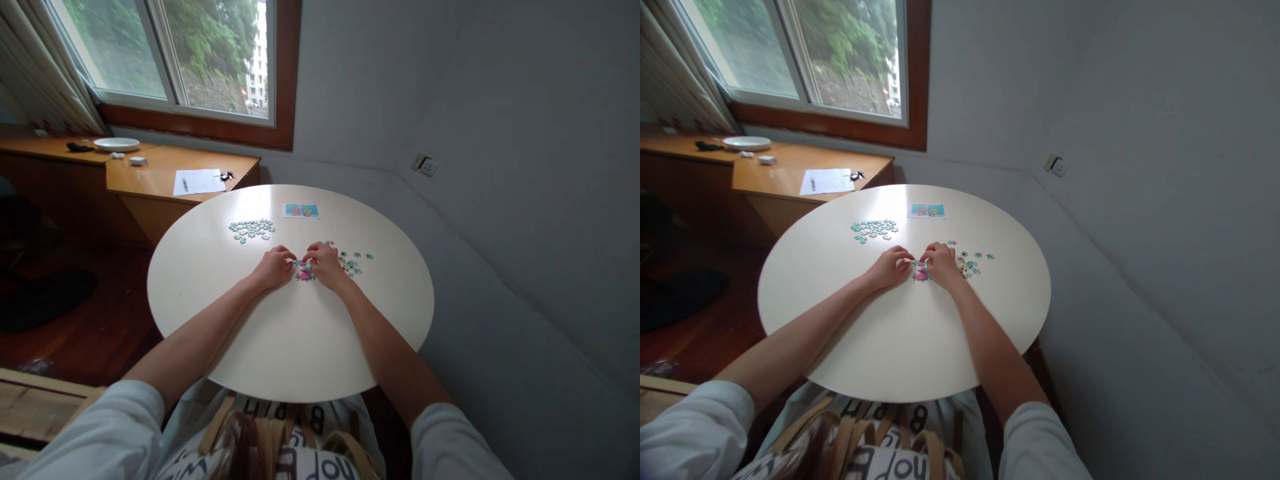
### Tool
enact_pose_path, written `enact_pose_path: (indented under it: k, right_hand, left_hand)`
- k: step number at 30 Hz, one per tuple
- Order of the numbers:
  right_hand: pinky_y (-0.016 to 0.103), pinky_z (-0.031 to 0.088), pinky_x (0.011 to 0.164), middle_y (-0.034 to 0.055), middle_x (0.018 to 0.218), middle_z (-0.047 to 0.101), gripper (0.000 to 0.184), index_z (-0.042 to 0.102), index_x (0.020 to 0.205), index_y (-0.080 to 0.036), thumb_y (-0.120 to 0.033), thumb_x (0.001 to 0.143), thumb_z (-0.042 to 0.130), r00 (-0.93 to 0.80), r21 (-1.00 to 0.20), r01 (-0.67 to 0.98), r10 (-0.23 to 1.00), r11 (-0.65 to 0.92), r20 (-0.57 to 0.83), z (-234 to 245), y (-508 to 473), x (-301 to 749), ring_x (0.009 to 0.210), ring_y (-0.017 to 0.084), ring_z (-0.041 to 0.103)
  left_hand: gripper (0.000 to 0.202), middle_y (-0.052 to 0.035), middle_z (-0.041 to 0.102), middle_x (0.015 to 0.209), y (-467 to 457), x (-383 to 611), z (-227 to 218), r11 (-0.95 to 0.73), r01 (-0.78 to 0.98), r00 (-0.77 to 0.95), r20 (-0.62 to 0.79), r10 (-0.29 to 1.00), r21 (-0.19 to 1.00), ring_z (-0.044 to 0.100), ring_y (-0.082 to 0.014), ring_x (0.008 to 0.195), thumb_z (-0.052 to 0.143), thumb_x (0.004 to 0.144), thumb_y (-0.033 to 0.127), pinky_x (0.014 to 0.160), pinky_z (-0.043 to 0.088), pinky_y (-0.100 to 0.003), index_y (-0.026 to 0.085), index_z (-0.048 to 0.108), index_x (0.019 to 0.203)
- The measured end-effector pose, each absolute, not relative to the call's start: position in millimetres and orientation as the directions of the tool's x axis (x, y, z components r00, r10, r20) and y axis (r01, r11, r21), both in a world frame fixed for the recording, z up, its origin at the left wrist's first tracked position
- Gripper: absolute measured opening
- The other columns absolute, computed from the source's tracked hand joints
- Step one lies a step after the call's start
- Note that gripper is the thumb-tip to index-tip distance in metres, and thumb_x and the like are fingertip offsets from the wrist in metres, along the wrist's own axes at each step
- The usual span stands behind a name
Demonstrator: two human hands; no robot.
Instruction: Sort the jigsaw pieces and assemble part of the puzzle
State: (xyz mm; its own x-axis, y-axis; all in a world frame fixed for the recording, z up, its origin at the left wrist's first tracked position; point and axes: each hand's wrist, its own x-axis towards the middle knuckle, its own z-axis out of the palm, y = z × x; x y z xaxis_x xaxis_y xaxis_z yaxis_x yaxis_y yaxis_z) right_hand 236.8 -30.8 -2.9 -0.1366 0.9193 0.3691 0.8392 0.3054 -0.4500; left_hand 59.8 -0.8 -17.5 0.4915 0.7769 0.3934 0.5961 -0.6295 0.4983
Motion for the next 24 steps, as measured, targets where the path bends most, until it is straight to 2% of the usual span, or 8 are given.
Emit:
enact_pose_path:
  k: [3, 7, 12, 17, 24]
  right_hand:
    - [0.039, 0.03, 0.093, 0.0036, 0.102, 0.064, 0.035, 0.073, 0.077, -0.023, -0.001, 0.076, 0.046, -0.179, -0.465, 0.83, 0.937, 0.308, 0.3, -5.2, -29.9, 236.4, 0.102, 0.02, 0.053]
    - [0.037, 0.032, 0.091, 0.0045, 0.1, 0.065, 0.03, 0.071, 0.084, -0.022, -0.005, 0.079, 0.048, -0.147, -0.464, 0.836, 0.935, 0.292, 0.324, -4.6, -30.2, 238.0, 0.101, 0.02, 0.054]
    - [0.037, 0.033, 0.09, 0.0072, 0.102, 0.064, 0.013, 0.071, 0.088, -0.02, -0.022, 0.083, 0.058, -0.106, -0.426, 0.876, 0.952, 0.226, 0.288, -2.6, -31.5, 241.1, 0.103, 0.022, 0.054]
    - [0.037, 0.034, 0.09, 0.0077, 0.1, 0.063, 0.016, 0.071, 0.087, -0.02, -0.032, 0.081, 0.064, -0.11, -0.418, 0.882, 0.959, 0.215, 0.261, -2.4, -31.2, 243.6, 0.1, 0.022, 0.055]
    - [0.036, 0.035, 0.089, 0.0065, 0.098, 0.064, 0.016, 0.072, 0.086, -0.021, -0.034, 0.081, 0.065, -0.103, -0.452, 0.869, 0.966, 0.203, 0.236, -3.9, -28.6, 243.8, 0.097, 0.02, 0.055]
  left_hand:
    - [0.026, -0.0077, 0.063, 0.098, 0.2, 59.6, -18.8, -0.623, 0.603, 0.486, 0.39, 0.782, 0.498, 0.061, -0.0185, 0.085, 0.049, 0.079, 0.018, 0.083, 0.05, -0.032, 0.018, 0.071, 0.092]
    - [0.025, -0.0077, 0.065, 0.099, 0.0, 59.9, -17.9, -0.638, 0.616, 0.52, 0.37, 0.77, 0.462, 0.06, -0.0206, 0.09, 0.05, 0.079, 0.02, 0.086, 0.048, -0.035, 0.019, 0.071, 0.093]
    - [0.024, -0.007, 0.065, 0.102, -1.4, 60.1, -15.6, -0.617, 0.658, 0.518, 0.336, 0.787, 0.431, 0.059, -0.022, 0.094, 0.052, 0.08, 0.023, 0.089, 0.046, -0.037, 0.021, 0.071, 0.093]
    - [0.022, -0.0074, 0.064, 0.101, -0.1, 58.9, -15.2, -0.552, 0.712, 0.446, 0.329, 0.833, 0.433, 0.06, -0.022, 0.092, 0.054, 0.081, 0.031, 0.089, 0.046, -0.037, 0.021, 0.072, 0.09]
    - [0.021, -0.0074, 0.066, 0.099, 0.7, 61.0, -16.7, -0.534, 0.724, 0.432, 0.316, 0.845, 0.437, 0.06, -0.022, 0.093, 0.054, 0.08, 0.026, 0.088, 0.046, -0.037, 0.021, 0.073, 0.086]
